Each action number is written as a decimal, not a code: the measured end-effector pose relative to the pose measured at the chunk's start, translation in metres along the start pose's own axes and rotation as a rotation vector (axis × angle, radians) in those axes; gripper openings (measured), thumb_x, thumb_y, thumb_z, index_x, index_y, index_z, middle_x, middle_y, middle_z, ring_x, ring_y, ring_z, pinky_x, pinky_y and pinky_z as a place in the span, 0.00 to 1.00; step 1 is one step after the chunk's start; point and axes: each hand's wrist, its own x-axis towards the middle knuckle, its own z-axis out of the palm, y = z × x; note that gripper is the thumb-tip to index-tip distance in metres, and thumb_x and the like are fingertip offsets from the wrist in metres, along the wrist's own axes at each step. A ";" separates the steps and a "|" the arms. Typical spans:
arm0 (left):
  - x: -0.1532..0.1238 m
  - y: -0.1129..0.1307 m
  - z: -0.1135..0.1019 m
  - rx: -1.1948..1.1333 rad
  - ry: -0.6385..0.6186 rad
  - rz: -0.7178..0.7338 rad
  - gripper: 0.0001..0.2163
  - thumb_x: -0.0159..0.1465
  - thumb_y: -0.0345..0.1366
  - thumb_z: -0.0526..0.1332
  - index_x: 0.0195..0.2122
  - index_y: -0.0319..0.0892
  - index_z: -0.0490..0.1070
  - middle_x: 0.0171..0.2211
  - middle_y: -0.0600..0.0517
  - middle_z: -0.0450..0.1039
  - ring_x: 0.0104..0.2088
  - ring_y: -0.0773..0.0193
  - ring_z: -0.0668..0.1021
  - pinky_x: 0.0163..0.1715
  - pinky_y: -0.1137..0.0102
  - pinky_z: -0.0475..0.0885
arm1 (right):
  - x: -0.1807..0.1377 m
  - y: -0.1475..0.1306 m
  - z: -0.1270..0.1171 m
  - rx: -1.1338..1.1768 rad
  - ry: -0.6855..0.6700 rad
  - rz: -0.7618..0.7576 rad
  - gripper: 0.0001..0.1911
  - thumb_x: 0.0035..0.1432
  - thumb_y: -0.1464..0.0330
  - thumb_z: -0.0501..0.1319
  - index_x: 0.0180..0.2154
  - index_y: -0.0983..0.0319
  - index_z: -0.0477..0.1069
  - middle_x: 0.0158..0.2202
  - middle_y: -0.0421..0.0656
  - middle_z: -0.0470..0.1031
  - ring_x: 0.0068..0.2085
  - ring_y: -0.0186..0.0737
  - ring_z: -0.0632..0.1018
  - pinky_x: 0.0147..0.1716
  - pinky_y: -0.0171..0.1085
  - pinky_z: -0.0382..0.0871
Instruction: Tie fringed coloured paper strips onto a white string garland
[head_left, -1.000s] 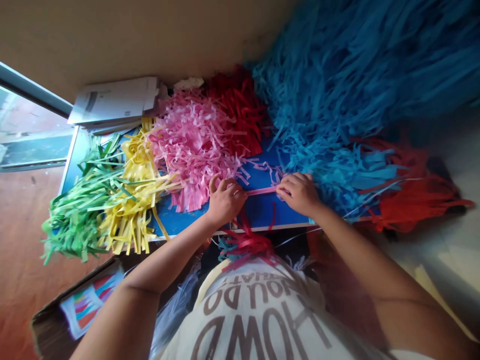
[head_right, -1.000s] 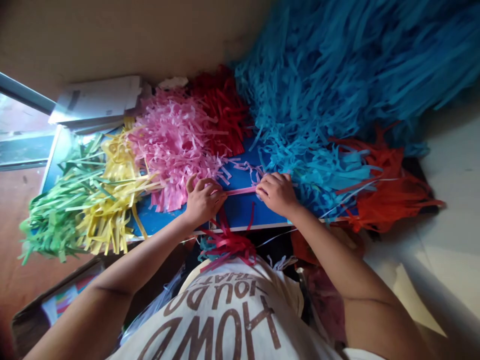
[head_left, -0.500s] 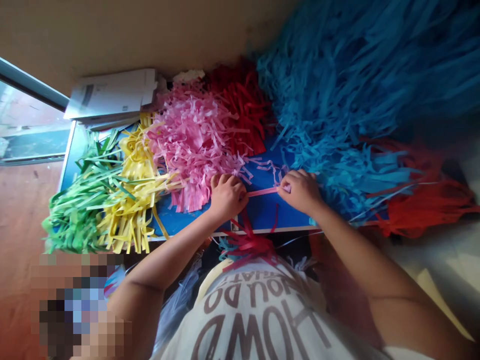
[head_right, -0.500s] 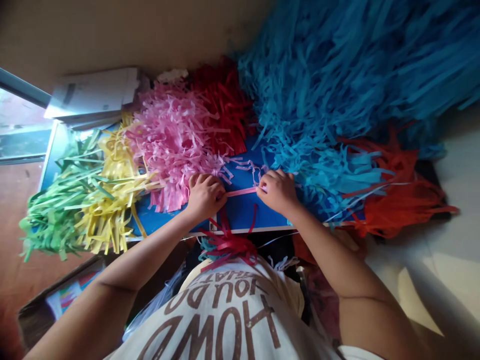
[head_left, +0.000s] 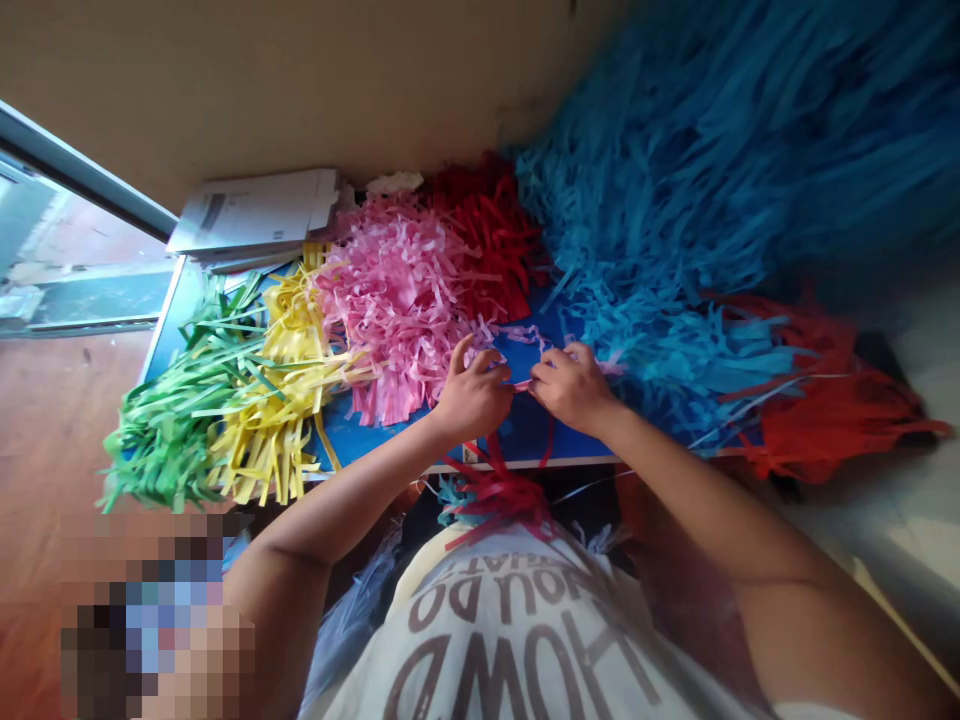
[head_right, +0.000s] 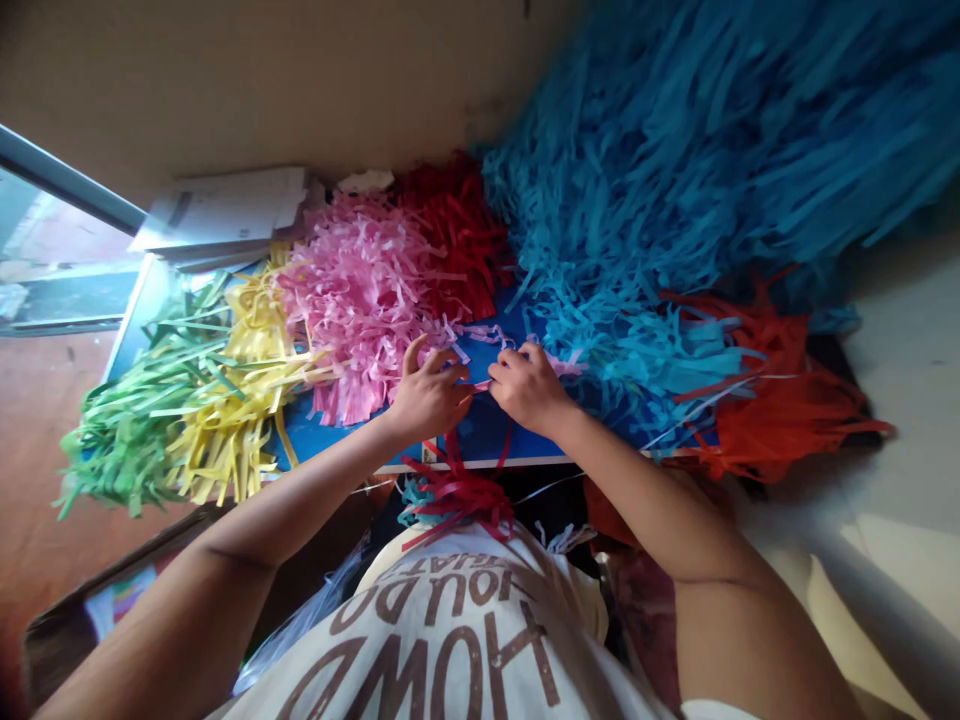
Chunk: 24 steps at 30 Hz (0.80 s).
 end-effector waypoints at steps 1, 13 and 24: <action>0.001 0.001 0.001 0.000 0.007 -0.001 0.07 0.64 0.36 0.62 0.34 0.48 0.81 0.39 0.51 0.79 0.53 0.48 0.74 0.68 0.38 0.41 | 0.002 0.001 0.001 -0.001 -0.006 -0.011 0.13 0.65 0.75 0.57 0.29 0.62 0.77 0.34 0.43 0.80 0.44 0.44 0.68 0.48 0.47 0.49; -0.016 0.002 0.015 0.056 0.148 -0.113 0.10 0.67 0.32 0.60 0.33 0.50 0.79 0.37 0.54 0.81 0.49 0.56 0.76 0.64 0.49 0.51 | -0.007 -0.005 0.006 0.065 0.110 0.103 0.13 0.67 0.73 0.57 0.32 0.59 0.78 0.38 0.41 0.81 0.46 0.43 0.71 0.49 0.47 0.48; -0.033 -0.026 0.018 -0.180 0.055 -0.296 0.08 0.66 0.44 0.64 0.33 0.53 0.83 0.33 0.53 0.81 0.40 0.57 0.74 0.49 0.57 0.62 | -0.025 0.022 0.017 0.370 0.137 0.328 0.06 0.57 0.68 0.69 0.27 0.56 0.80 0.35 0.40 0.80 0.43 0.43 0.72 0.44 0.43 0.54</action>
